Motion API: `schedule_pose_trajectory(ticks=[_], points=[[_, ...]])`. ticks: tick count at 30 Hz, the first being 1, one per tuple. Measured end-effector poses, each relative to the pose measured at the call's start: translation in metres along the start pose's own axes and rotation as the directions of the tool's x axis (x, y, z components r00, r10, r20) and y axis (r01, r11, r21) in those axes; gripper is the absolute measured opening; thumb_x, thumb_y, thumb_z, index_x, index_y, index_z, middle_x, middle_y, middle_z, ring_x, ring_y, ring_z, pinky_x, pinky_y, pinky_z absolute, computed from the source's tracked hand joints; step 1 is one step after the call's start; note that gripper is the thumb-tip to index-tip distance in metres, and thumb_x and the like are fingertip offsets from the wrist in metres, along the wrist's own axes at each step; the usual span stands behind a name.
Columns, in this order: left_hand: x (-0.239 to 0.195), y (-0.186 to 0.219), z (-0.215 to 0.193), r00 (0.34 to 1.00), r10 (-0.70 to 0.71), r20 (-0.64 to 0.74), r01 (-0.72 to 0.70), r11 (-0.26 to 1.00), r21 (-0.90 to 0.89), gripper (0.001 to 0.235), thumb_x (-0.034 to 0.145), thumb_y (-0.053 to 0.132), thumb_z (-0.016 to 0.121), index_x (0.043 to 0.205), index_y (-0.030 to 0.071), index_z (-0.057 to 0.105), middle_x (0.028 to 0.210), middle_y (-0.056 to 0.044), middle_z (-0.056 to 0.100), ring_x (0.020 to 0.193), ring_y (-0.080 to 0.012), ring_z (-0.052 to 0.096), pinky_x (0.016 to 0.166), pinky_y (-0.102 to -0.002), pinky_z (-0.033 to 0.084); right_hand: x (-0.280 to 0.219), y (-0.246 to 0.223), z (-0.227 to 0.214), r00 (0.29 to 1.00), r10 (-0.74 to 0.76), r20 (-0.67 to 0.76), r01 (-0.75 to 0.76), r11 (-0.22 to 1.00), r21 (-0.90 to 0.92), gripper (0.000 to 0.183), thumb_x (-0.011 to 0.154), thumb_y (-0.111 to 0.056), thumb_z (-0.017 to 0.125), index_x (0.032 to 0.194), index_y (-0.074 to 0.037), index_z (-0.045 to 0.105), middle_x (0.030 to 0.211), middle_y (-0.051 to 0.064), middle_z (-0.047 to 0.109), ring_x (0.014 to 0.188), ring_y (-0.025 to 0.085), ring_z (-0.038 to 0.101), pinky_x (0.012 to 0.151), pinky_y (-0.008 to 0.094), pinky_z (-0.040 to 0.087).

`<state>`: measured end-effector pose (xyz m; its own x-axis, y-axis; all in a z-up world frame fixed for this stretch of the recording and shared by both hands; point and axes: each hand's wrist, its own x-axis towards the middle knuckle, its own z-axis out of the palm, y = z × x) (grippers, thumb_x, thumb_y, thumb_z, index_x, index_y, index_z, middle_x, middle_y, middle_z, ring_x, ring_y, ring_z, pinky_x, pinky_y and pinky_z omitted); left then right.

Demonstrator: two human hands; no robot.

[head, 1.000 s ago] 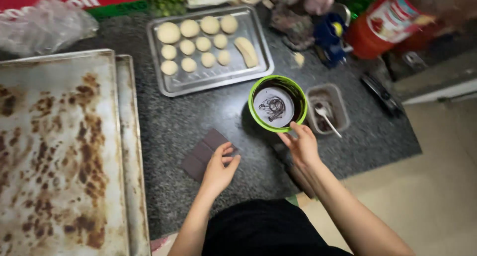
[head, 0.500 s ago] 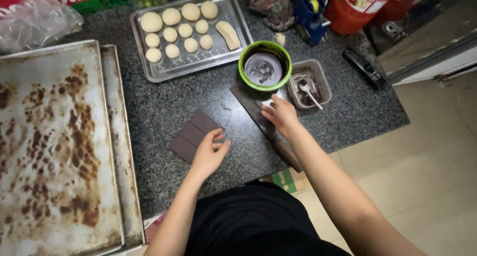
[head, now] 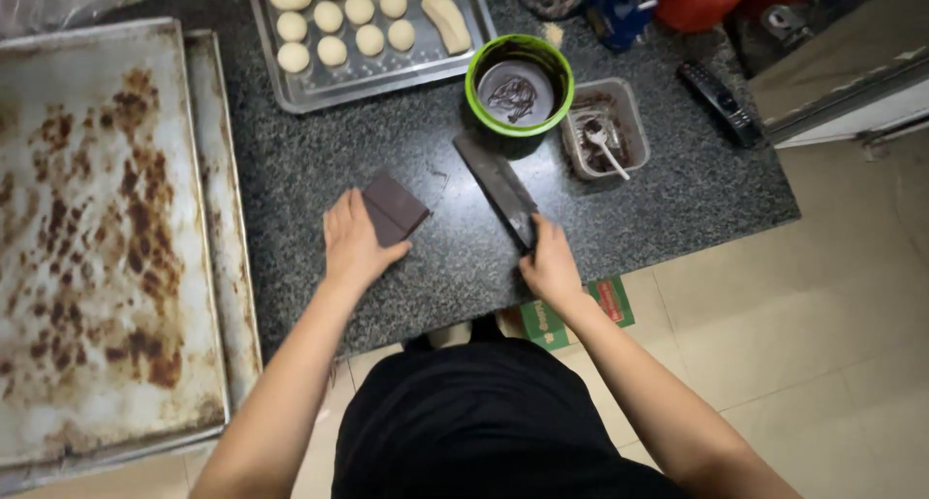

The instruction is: The recorder uses a large cleaver to chop a block of chocolate into small pieces on a kitchen counter for baking.

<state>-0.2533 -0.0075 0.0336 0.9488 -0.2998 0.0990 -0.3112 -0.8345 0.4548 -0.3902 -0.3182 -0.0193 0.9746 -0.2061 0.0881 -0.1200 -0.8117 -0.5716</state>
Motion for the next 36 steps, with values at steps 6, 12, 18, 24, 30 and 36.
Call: schedule_pose_trajectory(ticks=[6,12,18,24,30,36], points=[[0.015,0.000,0.013,0.985,-0.112,0.133,0.094,0.986,0.136,0.132,0.052,0.047,0.099,0.148,-0.010,0.028,0.146,-0.027,0.040,0.138,-0.0448,0.036,0.119,-0.051,0.026,-0.025,-0.077,-0.048,0.926,0.368,0.086,-0.377,0.888,0.264,0.056,0.084,-0.015,0.062,0.138,-0.006,0.050,0.103,0.026,0.067,0.092,0.042,0.069,0.085,0.048,0.057],[0.020,-0.003,0.015,0.976,-0.170,0.139,0.157,0.983,0.097,0.120,0.051,0.039,0.099,0.144,-0.004,0.036,0.138,-0.021,0.045,0.130,-0.0407,0.043,0.111,-0.048,0.039,-0.051,-0.058,-0.010,0.986,0.158,0.058,-0.166,0.972,0.166,0.026,0.102,-0.021,0.060,0.124,-0.008,0.059,0.100,0.025,0.073,0.094,0.048,0.068,0.078,0.055,0.054],[0.016,0.026,0.009,0.986,-0.123,0.115,0.118,0.992,0.052,0.115,0.043,0.032,0.099,0.137,-0.002,0.042,0.134,-0.019,0.047,0.129,-0.0392,0.044,0.110,-0.046,0.041,-0.048,-0.068,-0.014,0.995,0.082,-0.050,-0.068,0.970,0.235,0.026,0.100,-0.020,0.058,0.123,-0.009,0.057,0.089,0.026,0.070,0.085,0.048,0.068,0.073,0.054,0.054],[0.018,0.040,0.027,0.997,-0.020,0.073,0.016,0.999,0.050,0.108,0.047,0.031,0.099,0.133,-0.003,0.045,0.134,-0.020,0.048,0.129,-0.0402,0.044,0.107,-0.048,0.042,-0.029,-0.089,-0.021,0.987,0.066,-0.149,-0.029,0.970,0.240,0.026,0.102,-0.019,0.061,0.125,-0.008,0.057,0.097,0.027,0.070,0.088,0.048,0.067,0.071,0.054,0.054],[0.021,0.032,0.030,0.988,-0.075,0.139,0.071,0.997,0.031,0.120,0.045,0.033,0.101,0.141,-0.005,0.041,0.137,-0.020,0.047,0.128,-0.0405,0.045,0.108,-0.047,0.041,-0.003,-0.089,-0.009,0.997,-0.033,-0.063,0.040,0.993,0.115,0.030,0.103,-0.020,0.055,0.132,-0.011,0.054,0.100,0.025,0.069,0.086,0.049,0.067,0.073,0.057,0.055],[0.029,0.041,0.023,0.997,-0.009,0.073,0.012,0.999,-0.032,0.126,0.044,0.040,0.103,0.142,-0.008,0.039,0.142,-0.022,0.044,0.131,-0.0416,0.044,0.111,-0.048,0.038,0.011,-0.097,0.002,0.968,0.071,0.241,-0.043,0.992,-0.119,0.035,0.104,-0.027,0.045,0.136,-0.012,0.047,0.099,0.027,0.068,0.078,0.052,0.067,0.069,0.061,0.055]])
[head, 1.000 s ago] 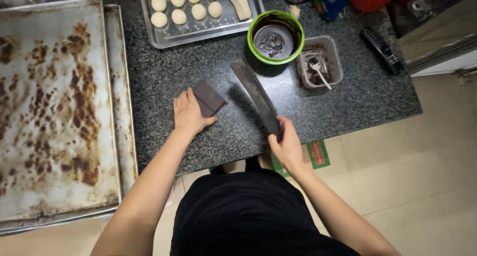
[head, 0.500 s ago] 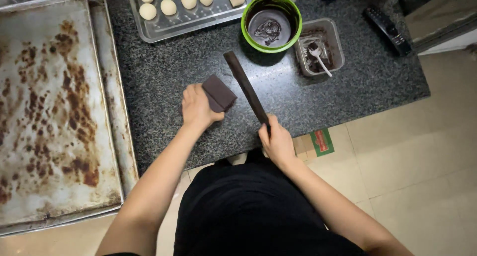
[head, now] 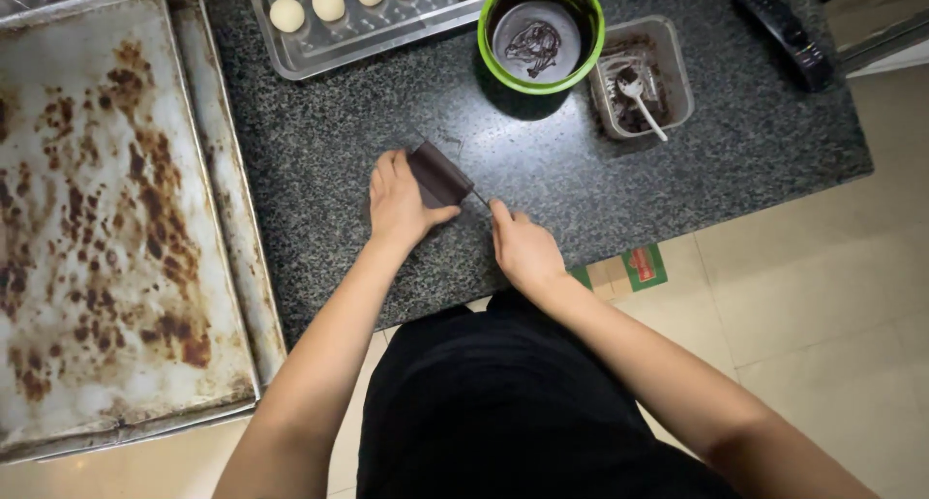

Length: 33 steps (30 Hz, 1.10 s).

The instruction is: The recorder uses a large cleaver to chop a block of chocolate into small pieces on a kitchen counter for baking.

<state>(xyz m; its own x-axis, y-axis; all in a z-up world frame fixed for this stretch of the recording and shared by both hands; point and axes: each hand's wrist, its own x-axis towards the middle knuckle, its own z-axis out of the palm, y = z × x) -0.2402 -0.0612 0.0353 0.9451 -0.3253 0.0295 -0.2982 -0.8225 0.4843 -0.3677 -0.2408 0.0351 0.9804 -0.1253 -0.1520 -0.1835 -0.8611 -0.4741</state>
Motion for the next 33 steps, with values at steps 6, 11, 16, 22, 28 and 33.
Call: schedule_pose_trajectory(ticks=[6,11,16,22,28,33], points=[[0.005,0.002,0.014,0.998,-0.003,0.060,0.001,0.999,0.034,0.118,0.049,0.037,0.102,0.139,-0.008,0.040,0.142,-0.023,0.043,0.132,-0.0426,0.043,0.111,-0.047,0.039,0.001,0.000,-0.002,0.999,0.001,0.054,0.000,1.000,-0.020,0.034,0.104,-0.025,0.044,0.136,-0.012,0.048,0.096,0.028,0.068,0.076,0.051,0.068,0.068,0.061,0.055],[0.008,0.006,0.009,0.995,-0.044,0.092,0.042,0.999,0.021,0.115,0.051,0.032,0.101,0.140,-0.008,0.040,0.142,-0.022,0.043,0.132,-0.0413,0.044,0.111,-0.045,0.040,0.002,0.000,-0.005,0.998,0.010,0.065,-0.008,0.999,-0.032,0.034,0.105,-0.027,0.043,0.135,-0.012,0.047,0.093,0.028,0.068,0.075,0.051,0.068,0.067,0.060,0.055],[0.010,0.009,0.004,0.993,-0.055,0.105,0.054,0.998,0.012,0.114,0.050,0.032,0.101,0.139,-0.008,0.041,0.141,-0.022,0.044,0.131,-0.0403,0.045,0.109,-0.045,0.042,0.003,-0.005,-0.014,0.998,0.000,0.065,0.001,1.000,-0.014,0.033,0.105,-0.026,0.043,0.134,-0.012,0.047,0.092,0.027,0.068,0.075,0.051,0.068,0.068,0.060,0.055],[0.016,0.002,-0.003,0.985,-0.074,0.155,0.075,0.997,0.001,0.116,0.052,0.034,0.100,0.141,-0.008,0.040,0.142,-0.022,0.044,0.132,-0.0406,0.045,0.111,-0.045,0.041,0.009,-0.004,-0.017,0.988,0.021,0.151,-0.014,0.999,-0.048,0.022,0.102,-0.021,0.046,0.121,-0.010,0.048,0.092,0.026,0.069,0.079,0.050,0.069,0.071,0.060,0.055],[0.083,-0.058,-0.004,0.976,-0.032,-0.217,-0.014,0.979,-0.204,0.063,0.092,0.016,0.068,0.143,-0.013,0.044,0.144,-0.034,0.044,0.137,-0.0474,0.042,0.118,-0.050,0.033,0.013,0.000,-0.012,0.982,0.025,0.189,-0.009,0.996,-0.086,0.020,0.100,-0.019,0.047,0.118,-0.010,0.047,0.091,0.024,0.070,0.080,0.047,0.070,0.072,0.059,0.056],[0.155,-0.027,-0.009,0.943,-0.036,-0.332,-0.081,0.940,-0.331,0.040,0.105,0.017,0.057,0.141,-0.001,0.053,0.144,-0.021,0.055,0.139,-0.0376,0.052,0.122,-0.045,0.039,0.013,-0.002,-0.014,0.983,0.003,0.185,0.016,0.995,-0.100,0.022,0.097,-0.017,0.050,0.118,-0.010,0.047,0.090,0.022,0.070,0.077,0.045,0.071,0.067,0.057,0.057]])
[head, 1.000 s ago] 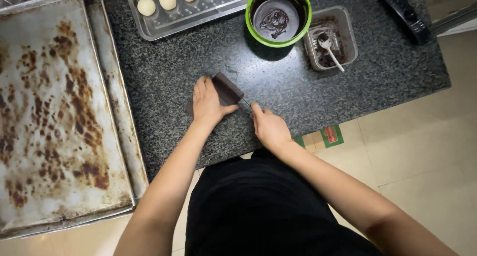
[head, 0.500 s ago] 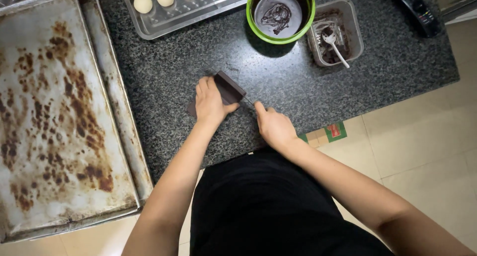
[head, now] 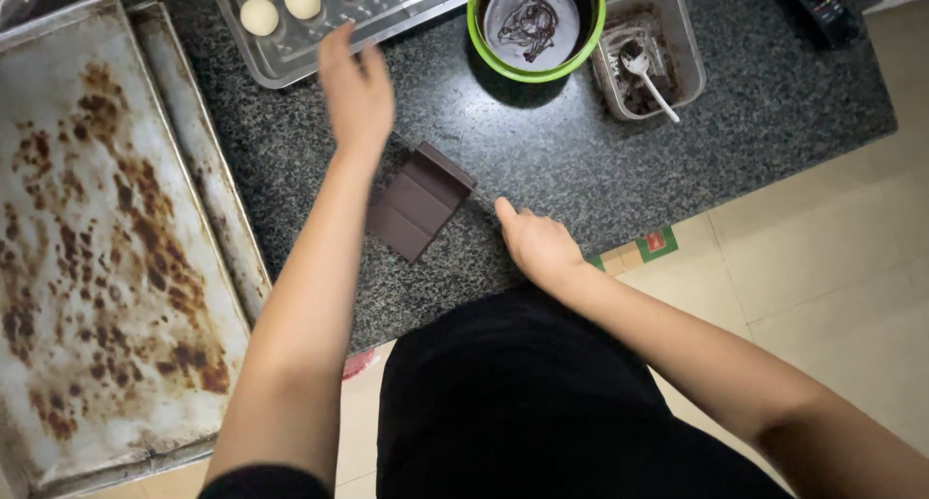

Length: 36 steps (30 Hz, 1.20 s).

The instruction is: The recorder uses a large cleaver to chop a block of chocolate into small pieces on a kitchen counter for baking.

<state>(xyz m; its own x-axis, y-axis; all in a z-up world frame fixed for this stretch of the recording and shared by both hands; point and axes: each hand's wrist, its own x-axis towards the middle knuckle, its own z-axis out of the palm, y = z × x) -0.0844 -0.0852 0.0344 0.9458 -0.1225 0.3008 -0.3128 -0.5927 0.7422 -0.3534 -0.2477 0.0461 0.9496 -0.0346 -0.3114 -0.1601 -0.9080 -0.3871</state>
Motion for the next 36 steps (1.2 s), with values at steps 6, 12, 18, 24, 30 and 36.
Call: schedule_pose_trajectory(ticks=[6,12,18,24,30,36], points=[[0.002,-0.010,0.042,0.964,0.206,0.166,-0.231,0.961,0.154,0.045,0.108,0.027,0.056,0.141,-0.003,0.051,0.156,-0.026,0.040,0.148,-0.0434,0.033,0.124,-0.052,0.027,0.002,0.007,0.014,1.000,0.001,-0.002,-0.001,0.997,-0.075,0.018,0.098,-0.014,0.050,0.115,-0.010,0.048,0.089,0.019,0.070,0.075,0.041,0.072,0.065,0.054,0.058],[0.001,-0.006,0.037,0.961,0.188,0.204,-0.211,0.973,0.097,0.040,0.112,0.026,0.050,0.143,0.000,0.052,0.160,-0.022,0.038,0.154,-0.0407,0.029,0.129,-0.053,0.020,0.005,0.003,0.013,1.000,0.011,0.018,-0.010,0.996,-0.083,0.023,0.094,-0.012,0.050,0.117,-0.010,0.048,0.089,0.019,0.070,0.073,0.040,0.072,0.063,0.052,0.058],[0.006,-0.011,0.040,0.953,0.210,0.218,-0.225,0.973,0.048,0.036,0.112,0.022,0.051,0.141,0.001,0.053,0.160,-0.020,0.040,0.155,-0.0394,0.031,0.130,-0.054,0.021,0.005,-0.005,0.002,0.997,0.038,0.069,-0.031,0.995,-0.099,0.024,0.095,-0.013,0.049,0.120,-0.010,0.048,0.088,0.017,0.070,0.073,0.038,0.073,0.064,0.051,0.059],[0.008,-0.012,0.040,0.942,0.221,0.252,-0.233,0.972,0.018,0.035,0.110,0.019,0.055,0.141,0.003,0.053,0.159,-0.019,0.041,0.154,-0.0393,0.033,0.129,-0.056,0.021,0.004,-0.012,-0.007,0.994,0.052,0.097,-0.044,0.996,-0.080,0.025,0.093,-0.010,0.050,0.118,-0.009,0.048,0.088,0.018,0.070,0.074,0.038,0.073,0.065,0.050,0.059],[0.008,-0.012,0.042,0.937,0.233,0.259,-0.242,0.970,0.004,0.036,0.109,0.019,0.058,0.140,0.003,0.053,0.159,-0.019,0.042,0.153,-0.0403,0.033,0.129,-0.057,0.020,0.006,-0.006,0.003,0.993,0.055,0.109,-0.046,0.996,-0.079,0.025,0.092,-0.010,0.052,0.117,-0.009,0.048,0.088,0.019,0.070,0.073,0.039,0.073,0.064,0.050,0.059],[0.006,-0.006,0.039,0.939,0.232,0.254,-0.240,0.971,0.003,0.036,0.109,0.021,0.058,0.140,0.002,0.053,0.158,-0.018,0.042,0.154,-0.0392,0.033,0.129,-0.056,0.021,0.007,0.001,0.011,0.995,0.039,0.091,-0.037,0.999,-0.019,0.019,0.094,-0.014,0.053,0.111,-0.008,0.048,0.088,0.020,0.069,0.073,0.041,0.072,0.065,0.052,0.057]])
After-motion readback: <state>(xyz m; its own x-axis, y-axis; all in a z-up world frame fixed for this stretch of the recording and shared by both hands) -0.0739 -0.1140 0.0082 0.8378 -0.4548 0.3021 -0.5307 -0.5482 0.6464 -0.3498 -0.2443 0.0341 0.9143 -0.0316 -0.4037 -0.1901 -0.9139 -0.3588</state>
